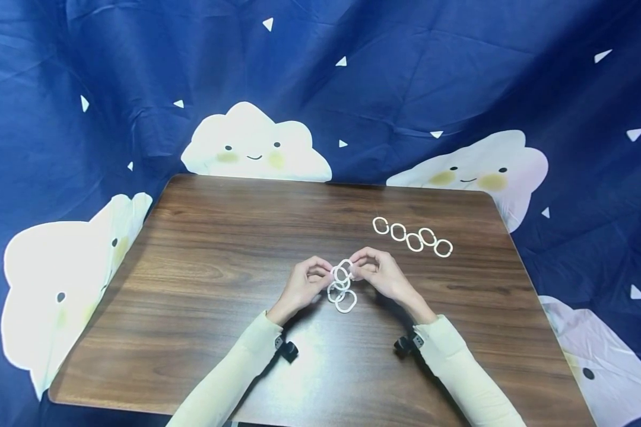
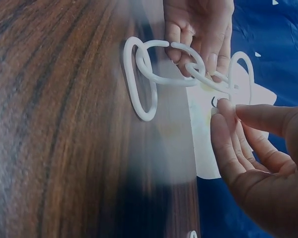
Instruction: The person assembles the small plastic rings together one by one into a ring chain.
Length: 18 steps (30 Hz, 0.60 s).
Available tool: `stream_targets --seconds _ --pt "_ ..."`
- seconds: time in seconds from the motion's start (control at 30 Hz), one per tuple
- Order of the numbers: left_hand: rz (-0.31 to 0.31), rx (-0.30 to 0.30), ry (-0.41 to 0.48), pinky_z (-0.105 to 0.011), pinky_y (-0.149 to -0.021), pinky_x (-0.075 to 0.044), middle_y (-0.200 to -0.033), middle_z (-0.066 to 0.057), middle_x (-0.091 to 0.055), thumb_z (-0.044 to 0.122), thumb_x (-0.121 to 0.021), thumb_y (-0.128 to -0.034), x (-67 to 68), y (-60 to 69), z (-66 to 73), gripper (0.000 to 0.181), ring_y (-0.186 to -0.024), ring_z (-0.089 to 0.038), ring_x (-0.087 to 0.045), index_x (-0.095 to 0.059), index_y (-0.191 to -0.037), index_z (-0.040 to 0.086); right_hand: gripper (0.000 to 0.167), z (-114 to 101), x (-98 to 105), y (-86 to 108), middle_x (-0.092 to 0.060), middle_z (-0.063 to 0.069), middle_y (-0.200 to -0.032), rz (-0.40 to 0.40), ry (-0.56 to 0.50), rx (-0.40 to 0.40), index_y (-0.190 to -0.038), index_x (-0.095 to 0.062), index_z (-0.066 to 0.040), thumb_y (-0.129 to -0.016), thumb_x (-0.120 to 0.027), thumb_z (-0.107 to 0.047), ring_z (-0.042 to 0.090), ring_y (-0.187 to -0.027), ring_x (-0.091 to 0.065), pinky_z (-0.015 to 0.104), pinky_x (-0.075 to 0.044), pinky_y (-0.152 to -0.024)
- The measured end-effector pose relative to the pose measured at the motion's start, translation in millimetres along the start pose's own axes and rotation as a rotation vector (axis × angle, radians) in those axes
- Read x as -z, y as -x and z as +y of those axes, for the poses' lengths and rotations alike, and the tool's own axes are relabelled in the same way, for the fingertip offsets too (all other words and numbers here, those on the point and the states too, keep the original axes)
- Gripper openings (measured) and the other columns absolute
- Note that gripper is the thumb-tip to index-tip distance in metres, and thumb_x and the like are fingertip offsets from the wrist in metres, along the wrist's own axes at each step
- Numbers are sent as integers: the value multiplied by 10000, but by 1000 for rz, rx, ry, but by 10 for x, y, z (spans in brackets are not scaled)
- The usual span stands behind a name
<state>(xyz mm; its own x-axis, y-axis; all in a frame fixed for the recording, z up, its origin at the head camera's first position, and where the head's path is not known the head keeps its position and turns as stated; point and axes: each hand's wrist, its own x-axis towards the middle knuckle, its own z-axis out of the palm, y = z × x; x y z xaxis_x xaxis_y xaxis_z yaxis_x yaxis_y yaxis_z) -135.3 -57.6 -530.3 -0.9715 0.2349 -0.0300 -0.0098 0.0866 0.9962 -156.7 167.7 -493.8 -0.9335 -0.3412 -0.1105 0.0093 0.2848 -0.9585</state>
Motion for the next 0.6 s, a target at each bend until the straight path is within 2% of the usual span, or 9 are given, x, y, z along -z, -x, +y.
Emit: stream_targets --seconds 0.2,0.4,0.6 --pt "-10 -3 19 -202 -720 -594 -1037 -324 -734 -36 -710 -919 -18 -2 -3 221 -911 -436 -751 -665 -1133 -66 261 20 -38 -4 -743 236 -1001 -8 6 2 -1179 -651 57 -944 -725 -32 102 -834 -764 214 -610 -795" --pt "3 11 11 -230 -716 -605 -1041 -308 -739 9 -738 -922 -18 6 3 244 -915 -462 -744 -679 -1148 -61 253 26 -18 -44 -734 272 -1015 8 16 30 -1176 -661 54 -941 -719 -21 109 -831 -754 214 -605 -783" --pt "20 13 -42 -271 -654 -597 -1035 -288 -755 47 -745 -933 -14 4 11 255 -888 -487 -736 -699 -1165 -50 232 -22 17 -84 -721 312 -1017 25 -8 58 -1166 -660 82 -959 -704 -13 128 -821 -758 236 -627 -767"
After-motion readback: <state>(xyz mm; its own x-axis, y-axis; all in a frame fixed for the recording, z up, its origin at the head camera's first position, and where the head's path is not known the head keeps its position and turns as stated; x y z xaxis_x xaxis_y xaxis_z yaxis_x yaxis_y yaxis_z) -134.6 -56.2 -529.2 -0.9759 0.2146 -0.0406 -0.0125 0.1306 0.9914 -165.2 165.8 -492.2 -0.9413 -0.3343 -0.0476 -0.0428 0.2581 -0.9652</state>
